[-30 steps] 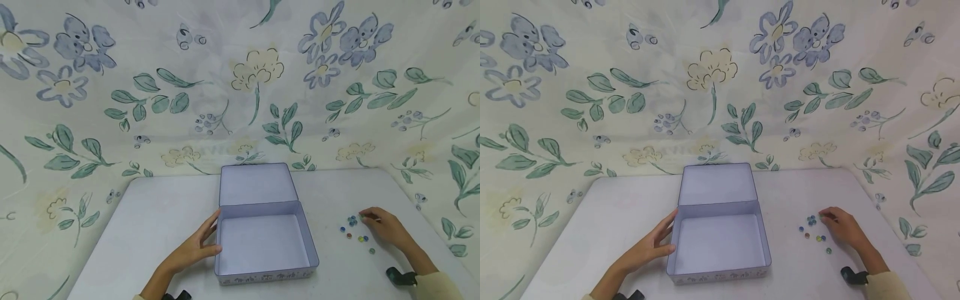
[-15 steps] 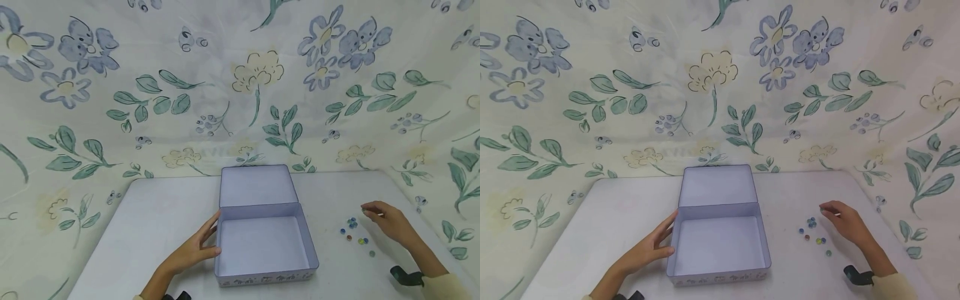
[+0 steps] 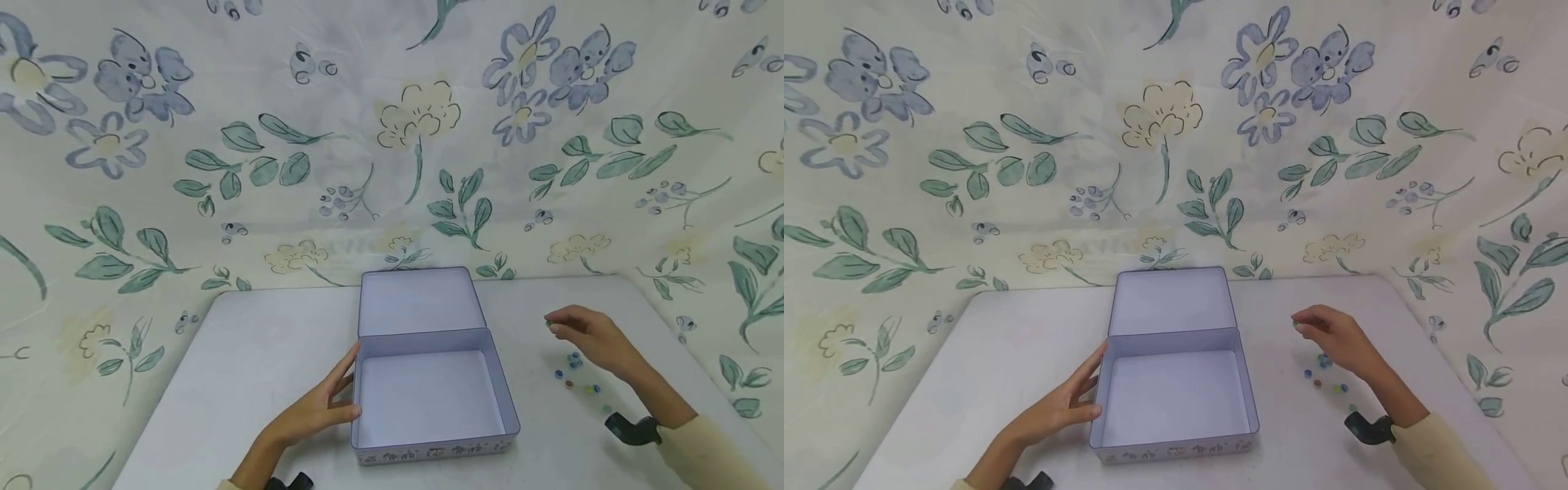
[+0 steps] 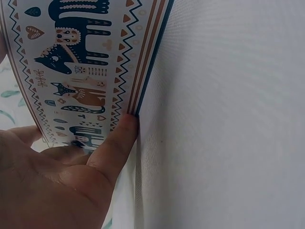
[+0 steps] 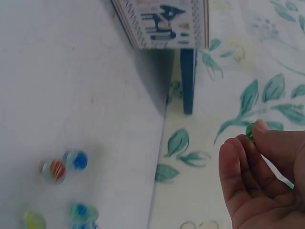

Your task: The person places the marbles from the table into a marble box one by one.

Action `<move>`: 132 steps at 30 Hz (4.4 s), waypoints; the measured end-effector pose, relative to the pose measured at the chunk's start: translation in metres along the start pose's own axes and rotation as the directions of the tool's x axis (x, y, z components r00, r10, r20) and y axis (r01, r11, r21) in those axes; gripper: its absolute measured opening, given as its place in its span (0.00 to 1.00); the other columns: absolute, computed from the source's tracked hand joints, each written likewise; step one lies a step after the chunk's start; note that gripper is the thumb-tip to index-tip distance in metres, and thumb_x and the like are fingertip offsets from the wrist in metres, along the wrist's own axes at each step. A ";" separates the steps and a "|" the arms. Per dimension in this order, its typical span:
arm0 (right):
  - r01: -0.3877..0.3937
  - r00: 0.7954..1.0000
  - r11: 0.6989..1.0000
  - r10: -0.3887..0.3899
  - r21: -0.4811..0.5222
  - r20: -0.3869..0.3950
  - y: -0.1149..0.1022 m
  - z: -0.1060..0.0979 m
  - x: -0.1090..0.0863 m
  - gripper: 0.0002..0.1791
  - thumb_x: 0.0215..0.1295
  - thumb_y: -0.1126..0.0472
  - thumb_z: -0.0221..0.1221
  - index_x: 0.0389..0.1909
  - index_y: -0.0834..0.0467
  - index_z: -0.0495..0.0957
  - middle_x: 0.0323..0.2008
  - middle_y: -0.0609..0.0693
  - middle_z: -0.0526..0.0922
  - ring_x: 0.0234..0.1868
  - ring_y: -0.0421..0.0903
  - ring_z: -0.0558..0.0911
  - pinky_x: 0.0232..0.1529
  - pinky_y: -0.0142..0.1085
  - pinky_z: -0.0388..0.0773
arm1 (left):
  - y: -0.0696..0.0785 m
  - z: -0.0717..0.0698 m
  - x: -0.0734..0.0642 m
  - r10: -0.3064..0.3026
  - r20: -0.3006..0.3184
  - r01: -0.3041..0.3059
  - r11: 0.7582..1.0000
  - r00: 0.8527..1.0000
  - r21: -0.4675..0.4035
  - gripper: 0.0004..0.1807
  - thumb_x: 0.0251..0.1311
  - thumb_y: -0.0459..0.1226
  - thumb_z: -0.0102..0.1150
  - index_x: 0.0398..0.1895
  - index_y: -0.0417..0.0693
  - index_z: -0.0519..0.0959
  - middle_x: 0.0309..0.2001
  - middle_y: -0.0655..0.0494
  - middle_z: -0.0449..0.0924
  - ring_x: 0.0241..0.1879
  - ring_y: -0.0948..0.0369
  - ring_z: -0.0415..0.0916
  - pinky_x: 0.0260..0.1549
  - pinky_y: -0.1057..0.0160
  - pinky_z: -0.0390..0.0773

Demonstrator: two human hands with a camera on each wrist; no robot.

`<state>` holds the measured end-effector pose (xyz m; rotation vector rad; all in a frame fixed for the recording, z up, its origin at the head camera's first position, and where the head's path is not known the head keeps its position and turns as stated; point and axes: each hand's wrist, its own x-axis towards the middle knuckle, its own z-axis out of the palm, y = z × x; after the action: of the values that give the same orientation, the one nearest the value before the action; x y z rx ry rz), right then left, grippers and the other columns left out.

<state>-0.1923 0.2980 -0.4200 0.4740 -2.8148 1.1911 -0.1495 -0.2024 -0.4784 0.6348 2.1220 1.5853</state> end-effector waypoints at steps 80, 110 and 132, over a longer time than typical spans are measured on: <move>0.491 0.708 0.871 -0.386 -0.019 0.592 -0.134 0.186 0.083 0.05 0.66 0.62 0.65 0.41 0.57 0.86 0.37 0.45 0.87 0.35 0.29 0.78 0.40 0.19 0.78 | -0.002 0.002 0.003 -0.036 -0.008 0.036 0.999 0.999 -0.016 0.55 0.64 0.49 0.65 0.81 0.68 0.35 0.82 0.45 0.27 0.75 0.26 0.40 0.67 0.36 0.67; 0.512 0.682 0.858 -0.368 -0.052 0.632 -0.125 0.201 0.080 0.03 0.63 0.62 0.67 0.37 0.55 0.85 0.33 0.41 0.85 0.32 0.27 0.76 0.38 0.17 0.76 | -0.003 0.002 0.001 -0.048 -0.025 0.048 0.999 0.999 -0.001 0.54 0.63 0.51 0.65 0.81 0.71 0.36 0.82 0.44 0.29 0.74 0.26 0.43 0.67 0.37 0.68; 0.514 0.670 0.856 -0.364 -0.051 0.647 -0.127 0.199 0.077 0.08 0.61 0.61 0.68 0.41 0.56 0.85 0.35 0.42 0.84 0.34 0.27 0.75 0.39 0.17 0.76 | -0.004 0.001 0.000 -0.054 -0.001 0.054 0.998 0.999 -0.023 0.53 0.65 0.49 0.63 0.81 0.70 0.34 0.81 0.42 0.28 0.74 0.25 0.40 0.68 0.36 0.65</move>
<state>-0.2131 0.0535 -0.4596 1.6959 -2.9543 0.6627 -0.1491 -0.2023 -0.4823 0.5638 2.1016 1.5790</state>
